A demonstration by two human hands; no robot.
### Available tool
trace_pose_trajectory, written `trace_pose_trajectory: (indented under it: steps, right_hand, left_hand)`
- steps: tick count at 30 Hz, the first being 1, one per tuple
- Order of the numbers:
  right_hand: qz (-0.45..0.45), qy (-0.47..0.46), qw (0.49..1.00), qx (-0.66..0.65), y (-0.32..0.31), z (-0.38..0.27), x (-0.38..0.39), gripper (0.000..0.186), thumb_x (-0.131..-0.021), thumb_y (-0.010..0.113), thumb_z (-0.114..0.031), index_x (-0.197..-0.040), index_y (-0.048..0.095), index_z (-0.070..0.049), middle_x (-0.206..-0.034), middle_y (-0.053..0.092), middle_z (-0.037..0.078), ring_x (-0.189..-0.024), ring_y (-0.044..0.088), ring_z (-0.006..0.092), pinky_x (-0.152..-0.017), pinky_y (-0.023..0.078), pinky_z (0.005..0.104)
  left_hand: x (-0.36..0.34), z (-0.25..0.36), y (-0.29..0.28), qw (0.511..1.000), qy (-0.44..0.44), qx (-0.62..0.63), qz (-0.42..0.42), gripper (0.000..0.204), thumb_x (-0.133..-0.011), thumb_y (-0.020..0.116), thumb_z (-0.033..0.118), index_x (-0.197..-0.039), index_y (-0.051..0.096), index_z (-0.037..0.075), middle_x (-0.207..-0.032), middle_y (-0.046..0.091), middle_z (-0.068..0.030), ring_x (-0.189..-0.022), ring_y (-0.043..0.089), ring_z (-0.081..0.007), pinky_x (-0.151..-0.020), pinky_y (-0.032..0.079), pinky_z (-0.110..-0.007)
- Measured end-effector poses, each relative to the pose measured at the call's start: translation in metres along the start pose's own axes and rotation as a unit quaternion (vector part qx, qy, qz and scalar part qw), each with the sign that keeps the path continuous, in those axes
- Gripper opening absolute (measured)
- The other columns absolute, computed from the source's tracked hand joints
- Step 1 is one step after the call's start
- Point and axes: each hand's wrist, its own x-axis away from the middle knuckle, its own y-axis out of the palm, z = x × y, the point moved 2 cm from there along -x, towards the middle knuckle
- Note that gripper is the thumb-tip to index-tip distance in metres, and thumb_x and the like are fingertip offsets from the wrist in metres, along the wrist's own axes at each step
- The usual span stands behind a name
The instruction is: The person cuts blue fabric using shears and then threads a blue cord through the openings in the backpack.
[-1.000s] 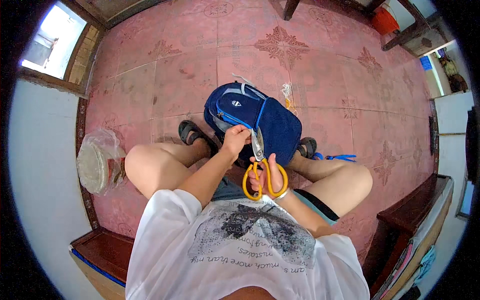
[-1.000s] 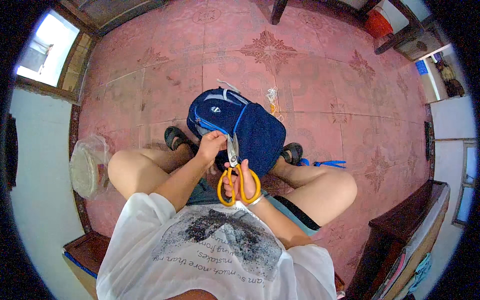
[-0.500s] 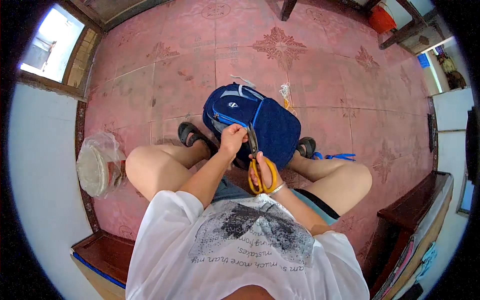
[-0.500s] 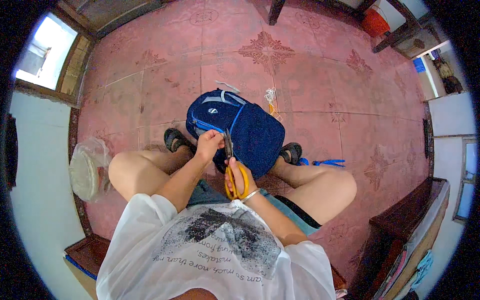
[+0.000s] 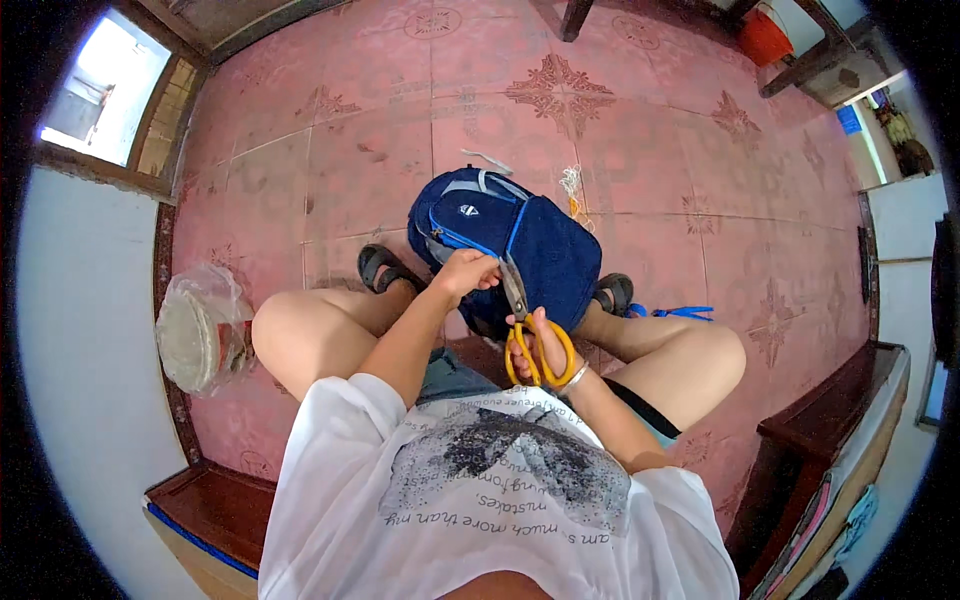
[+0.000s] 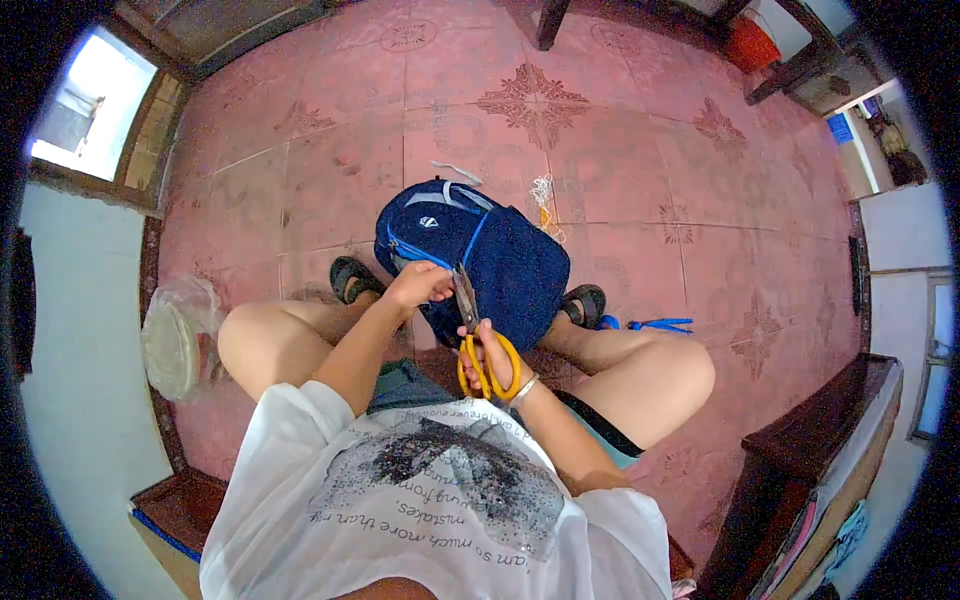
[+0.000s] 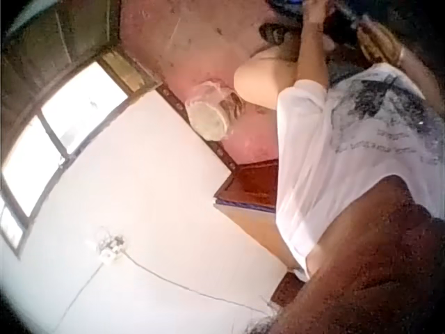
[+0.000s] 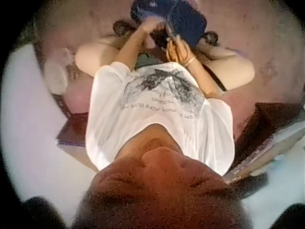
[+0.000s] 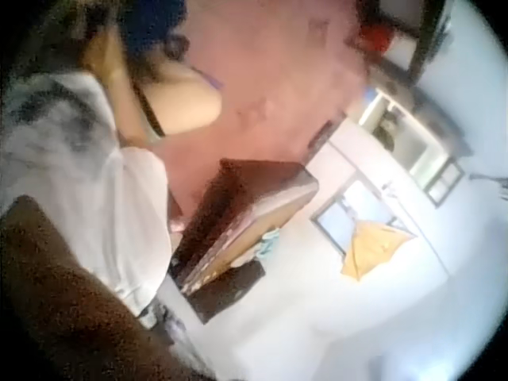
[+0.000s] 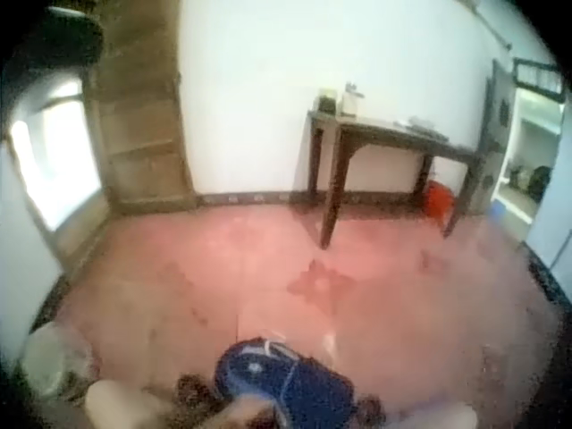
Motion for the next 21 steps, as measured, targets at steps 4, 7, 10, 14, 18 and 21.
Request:
trace_pose_trajectory:
  steps: [4, 7, 10, 14, 18, 21]
  right_hand:
    - [-0.058, 0.03, 0.987, -0.148, 0.011, -0.001, 0.011, 0.06, -0.076, 0.027, -0.065, -0.107, 0.042, -0.015, -0.067, 0.044, 0.004, -0.05, 0.041, 0.0142, -0.044, 0.035, 0.0253]
    - [-0.089, 0.024, 0.981, -0.17, 0.016, -0.003, 0.014, 0.061, -0.076, 0.027, -0.066, -0.107, 0.041, -0.016, -0.071, 0.043, 0.005, -0.054, 0.04, 0.0146, -0.046, 0.033, 0.0247]
    - [-0.128, 0.032, 0.971, -0.2, 0.014, -0.005, 0.014, 0.063, -0.075, 0.027, -0.067, -0.108, 0.041, -0.015, -0.074, 0.042, 0.005, -0.056, 0.039, 0.0146, -0.048, 0.033, 0.0243]
    - [-0.162, 0.042, 0.952, -0.257, 0.014, -0.006, 0.018, 0.065, -0.074, 0.027, -0.067, -0.11, 0.041, -0.015, -0.074, 0.042, 0.004, -0.058, 0.038, 0.0146, -0.049, 0.033, 0.0244]
    - [-0.177, 0.019, 0.94, -0.29, 0.019, -0.001, 0.018, 0.065, -0.076, 0.027, -0.066, -0.111, 0.044, -0.014, -0.075, 0.042, 0.005, -0.059, 0.038, 0.0146, -0.05, 0.033, 0.0248]
    - [-0.167, -0.001, 0.942, -0.292, 0.025, 0.001, 0.018, 0.067, -0.075, 0.027, -0.067, -0.111, 0.044, -0.013, -0.073, 0.04, 0.004, -0.057, 0.035, 0.0131, -0.048, 0.031, 0.0226]
  left_hand:
    - [0.001, -0.005, 0.006, 0.995, 0.026, 0.096, 0.012, 0.019, -0.079, 0.051, 0.019, -0.076, 0.058, 0.001, -0.069, 0.058, -0.0053, -0.059, 0.053, -0.0101, -0.057, 0.043, -0.021]
    - [0.0, -0.009, 0.009, 0.99, 0.038, 0.136, -0.009, 0.017, -0.079, 0.051, 0.017, -0.076, 0.057, 0.002, -0.071, 0.058, -0.0044, -0.062, 0.053, -0.0106, -0.06, 0.043, -0.022]
    - [-0.001, -0.013, 0.009, 0.987, 0.051, 0.153, -0.021, 0.015, -0.078, 0.052, 0.017, -0.074, 0.056, 0.003, -0.069, 0.056, -0.0036, -0.064, 0.053, -0.0114, -0.062, 0.043, -0.023]
    - [0.002, -0.01, 0.012, 0.986, 0.069, 0.149, -0.012, 0.012, -0.079, 0.05, 0.013, -0.074, 0.055, 0.003, -0.069, 0.055, -0.0032, -0.065, 0.053, -0.0117, -0.063, 0.044, -0.024]
    - [-0.006, -0.023, 0.013, 0.983, 0.097, 0.156, -0.015, 0.015, -0.081, 0.049, 0.016, -0.076, 0.058, 0.004, -0.071, 0.057, -0.0023, -0.064, 0.053, -0.01, -0.062, 0.043, -0.022]
    - [-0.003, -0.02, 0.02, 0.976, 0.107, 0.189, -0.006, 0.016, -0.082, 0.048, 0.016, -0.077, 0.058, 0.004, -0.071, 0.056, -0.0018, -0.065, 0.053, -0.01, -0.062, 0.043, -0.022]
